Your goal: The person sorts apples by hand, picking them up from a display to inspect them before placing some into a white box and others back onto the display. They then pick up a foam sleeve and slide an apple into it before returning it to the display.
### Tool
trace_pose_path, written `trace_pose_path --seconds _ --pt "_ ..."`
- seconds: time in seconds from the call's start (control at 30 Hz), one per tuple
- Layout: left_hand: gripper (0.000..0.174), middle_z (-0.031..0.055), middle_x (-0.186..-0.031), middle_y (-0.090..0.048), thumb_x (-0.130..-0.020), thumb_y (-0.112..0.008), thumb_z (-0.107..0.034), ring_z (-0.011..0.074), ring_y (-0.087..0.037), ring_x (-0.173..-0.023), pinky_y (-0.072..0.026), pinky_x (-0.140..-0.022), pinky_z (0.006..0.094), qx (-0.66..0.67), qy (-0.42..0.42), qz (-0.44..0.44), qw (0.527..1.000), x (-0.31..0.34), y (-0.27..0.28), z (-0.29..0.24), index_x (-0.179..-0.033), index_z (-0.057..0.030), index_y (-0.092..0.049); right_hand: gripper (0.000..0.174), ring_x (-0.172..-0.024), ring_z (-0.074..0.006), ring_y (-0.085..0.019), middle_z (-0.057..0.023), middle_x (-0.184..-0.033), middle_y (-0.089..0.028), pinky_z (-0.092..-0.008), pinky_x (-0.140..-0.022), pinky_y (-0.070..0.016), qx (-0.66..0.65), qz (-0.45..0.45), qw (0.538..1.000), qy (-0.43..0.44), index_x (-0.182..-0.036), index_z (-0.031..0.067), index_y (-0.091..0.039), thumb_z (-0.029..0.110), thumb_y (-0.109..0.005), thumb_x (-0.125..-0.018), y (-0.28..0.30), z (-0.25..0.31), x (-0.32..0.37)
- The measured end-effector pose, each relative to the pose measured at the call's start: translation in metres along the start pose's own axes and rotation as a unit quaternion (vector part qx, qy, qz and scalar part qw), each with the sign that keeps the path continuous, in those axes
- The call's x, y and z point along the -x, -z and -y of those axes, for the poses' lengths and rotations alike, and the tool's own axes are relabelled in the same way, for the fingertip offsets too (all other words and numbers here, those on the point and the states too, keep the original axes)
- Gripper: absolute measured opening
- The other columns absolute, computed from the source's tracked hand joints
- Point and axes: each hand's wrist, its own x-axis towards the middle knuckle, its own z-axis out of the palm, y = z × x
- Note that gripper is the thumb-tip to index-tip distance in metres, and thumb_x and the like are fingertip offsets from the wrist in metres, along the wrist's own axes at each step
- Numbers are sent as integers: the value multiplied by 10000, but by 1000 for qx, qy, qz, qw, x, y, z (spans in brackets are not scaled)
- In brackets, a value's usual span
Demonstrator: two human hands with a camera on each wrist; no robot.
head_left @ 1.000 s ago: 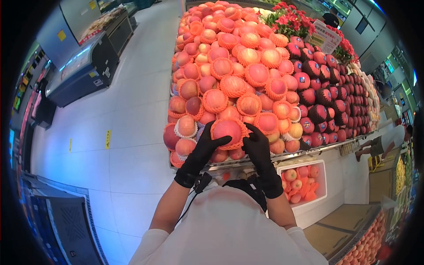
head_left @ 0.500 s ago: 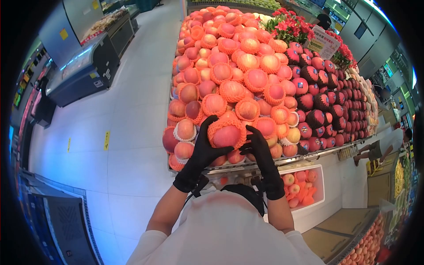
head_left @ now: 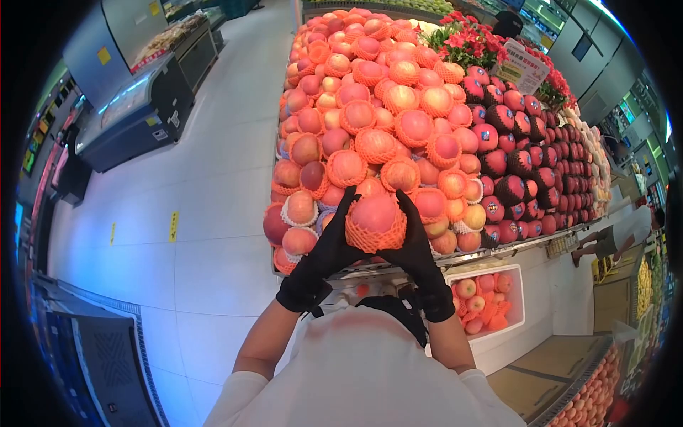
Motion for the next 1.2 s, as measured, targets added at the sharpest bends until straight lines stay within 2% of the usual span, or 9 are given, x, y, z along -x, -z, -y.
trace_pose_path --seconds 0.43,0.53,0.63,0.7,0.77,0.9,1.0,1.13,1.2 --pt "1076 151 -1511 -396 -719 -893 -173 239 -436 -1360 -385 -1117 383 -34 40 4 999 -1 4 5 -1545 -35 -218 845 -1301 -235 -474 -130 -1422 -469 -391 -1089 -420 -119 25 981 -148 -1491 48 -333 200 -809 -810 8 -29 2" --pt "1113 157 -1512 -393 -689 -915 -215 241 -445 -1347 -391 -1108 388 -48 58 9 997 -1 6 14 -1543 -38 -225 706 -1250 -221 -509 -128 -1370 -511 -381 -1042 -454 -288 9 930 -230 -1448 37 -386 207 -752 -869 9 -30 -4" --pt "1127 167 -1516 -380 -676 -923 -257 253 -433 -1351 -386 -1109 395 -118 38 14 992 -4 8 17 -1539 -36 -233 566 -1207 -210 -535 -126 -1320 -547 -371 -991 -482 -499 -8 808 -315 -1399 26 -440 212 -690 -926 10 -37 -9" --pt "1127 174 -1525 -363 -674 -924 -277 266 -409 -1370 -373 -1119 401 -149 21 6 989 -3 6 21 -1536 -36 -239 587 -1188 -214 -552 -124 -1307 -559 -372 -984 -492 -364 5 893 -263 -1381 22 -453 197 -726 -892 10 -29 -7" --pt "1124 182 -1539 -339 -673 -923 -289 280 -372 -1403 -352 -1136 410 -160 6 -10 987 -9 4 28 -1533 -36 -245 727 -1181 -229 -569 -121 -1315 -561 -380 -1004 -494 91 49 993 -62 -1376 19 -443 163 -839 -784 1 27 -19" --pt "1127 199 -1556 -305 -667 -926 -280 303 -322 -1442 -307 -1166 428 -146 -11 -36 989 -10 -11 24 -1532 -37 -246 556 -1189 -216 -555 -113 -1309 -569 -361 -972 -500 62 70 995 -45 -1384 32 -462 98 -715 -894 16 -7 -13" --pt "1121 225 -1561 -281 -661 -926 -251 335 -292 -1458 -313 -1161 435 -200 -69 -18 977 -12 -21 5 -1536 -51 -254 516 -1211 -224 -544 -119 -1352 -543 -367 -1018 -474 -33 55 994 -87 -1416 20 -425 181 -635 -973 20 -24 -3" --pt "1084 241 -1493 -342 -634 -918 -193 391 -363 -1387 -369 -1104 449 -332 -66 10 941 -20 -30 7 -1526 -89 -311 507 -1246 -225 -520 -138 -1406 -500 -366 -1061 -442 -348 4 908 -234 -1457 26 -383 341 -446 -1065 26 -40 9" --pt "1067 231 -1445 -391 -607 -923 -172 388 -415 -1332 -389 -1080 455 -311 -51 29 949 -22 -32 14 -1505 -85 -353 540 -1275 -217 -499 -147 -1425 -480 -363 -1076 -428 -320 16 911 -262 -1474 35 -371 410 -353 -1086 37 -45 9"
